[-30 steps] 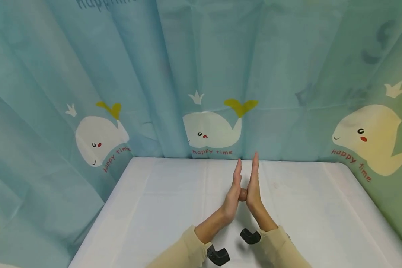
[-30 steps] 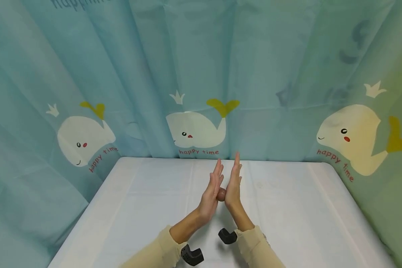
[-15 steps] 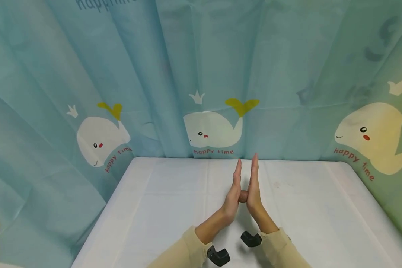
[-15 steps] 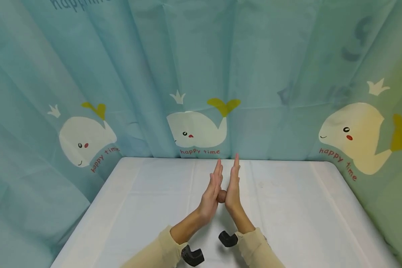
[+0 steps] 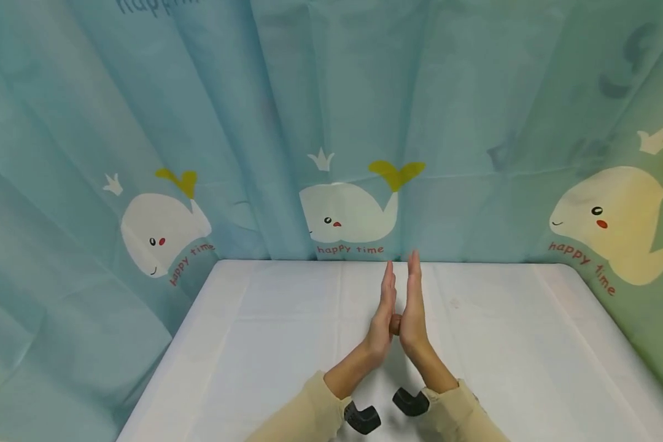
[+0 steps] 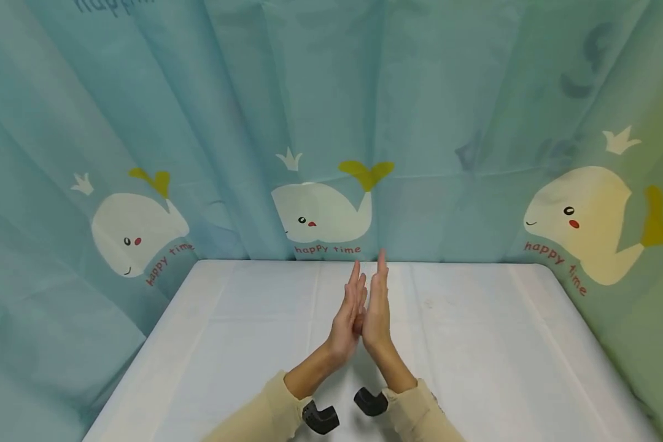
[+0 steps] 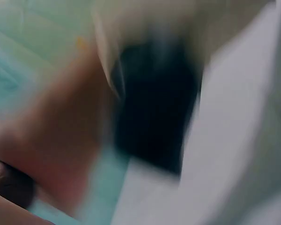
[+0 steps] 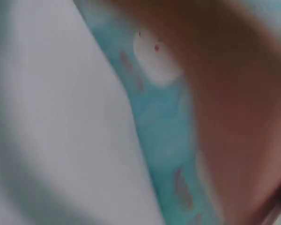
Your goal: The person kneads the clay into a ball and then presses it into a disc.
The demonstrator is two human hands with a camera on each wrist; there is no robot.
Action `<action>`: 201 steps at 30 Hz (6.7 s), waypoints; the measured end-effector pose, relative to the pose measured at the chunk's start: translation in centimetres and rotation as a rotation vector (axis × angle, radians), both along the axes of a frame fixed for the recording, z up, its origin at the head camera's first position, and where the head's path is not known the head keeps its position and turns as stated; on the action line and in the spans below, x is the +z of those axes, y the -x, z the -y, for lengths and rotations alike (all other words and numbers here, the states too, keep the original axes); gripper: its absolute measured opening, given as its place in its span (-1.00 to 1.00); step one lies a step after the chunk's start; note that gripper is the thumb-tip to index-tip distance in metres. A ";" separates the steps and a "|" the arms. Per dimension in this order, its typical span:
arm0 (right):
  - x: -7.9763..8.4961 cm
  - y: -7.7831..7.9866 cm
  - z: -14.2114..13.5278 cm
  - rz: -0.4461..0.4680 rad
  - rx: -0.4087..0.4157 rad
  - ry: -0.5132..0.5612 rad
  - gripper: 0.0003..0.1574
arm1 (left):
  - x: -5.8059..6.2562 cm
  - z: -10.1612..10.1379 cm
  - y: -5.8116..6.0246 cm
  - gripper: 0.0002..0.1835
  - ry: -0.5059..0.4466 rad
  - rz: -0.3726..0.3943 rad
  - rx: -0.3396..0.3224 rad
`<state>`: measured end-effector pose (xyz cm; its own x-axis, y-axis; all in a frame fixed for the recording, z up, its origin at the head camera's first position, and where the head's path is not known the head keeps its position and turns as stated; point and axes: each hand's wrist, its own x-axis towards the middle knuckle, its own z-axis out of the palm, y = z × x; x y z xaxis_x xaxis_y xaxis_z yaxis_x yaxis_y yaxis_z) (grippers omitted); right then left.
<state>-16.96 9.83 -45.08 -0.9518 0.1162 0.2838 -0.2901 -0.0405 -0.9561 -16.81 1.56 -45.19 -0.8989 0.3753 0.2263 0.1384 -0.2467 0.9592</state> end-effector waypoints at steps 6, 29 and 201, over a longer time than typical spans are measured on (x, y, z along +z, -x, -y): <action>-0.9 0.9 -1.3 0.109 -0.027 0.063 -0.33 | 1.0 -0.3 -0.7 -0.28 0.008 -0.018 -0.027; -0.3 -1.1 0.5 -0.075 0.114 0.036 -0.31 | 1.3 -0.1 0.4 -0.31 0.001 0.062 0.090; -2.0 -2.3 1.9 -0.001 0.154 -0.075 -0.31 | -0.9 1.1 1.3 -0.31 0.016 0.037 0.133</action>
<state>-14.66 7.95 -47.04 -0.9564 -0.0523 0.2875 -0.2872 -0.0129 -0.9578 -18.11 0.42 -46.10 -0.9487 0.2554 0.1865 0.1330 -0.2129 0.9680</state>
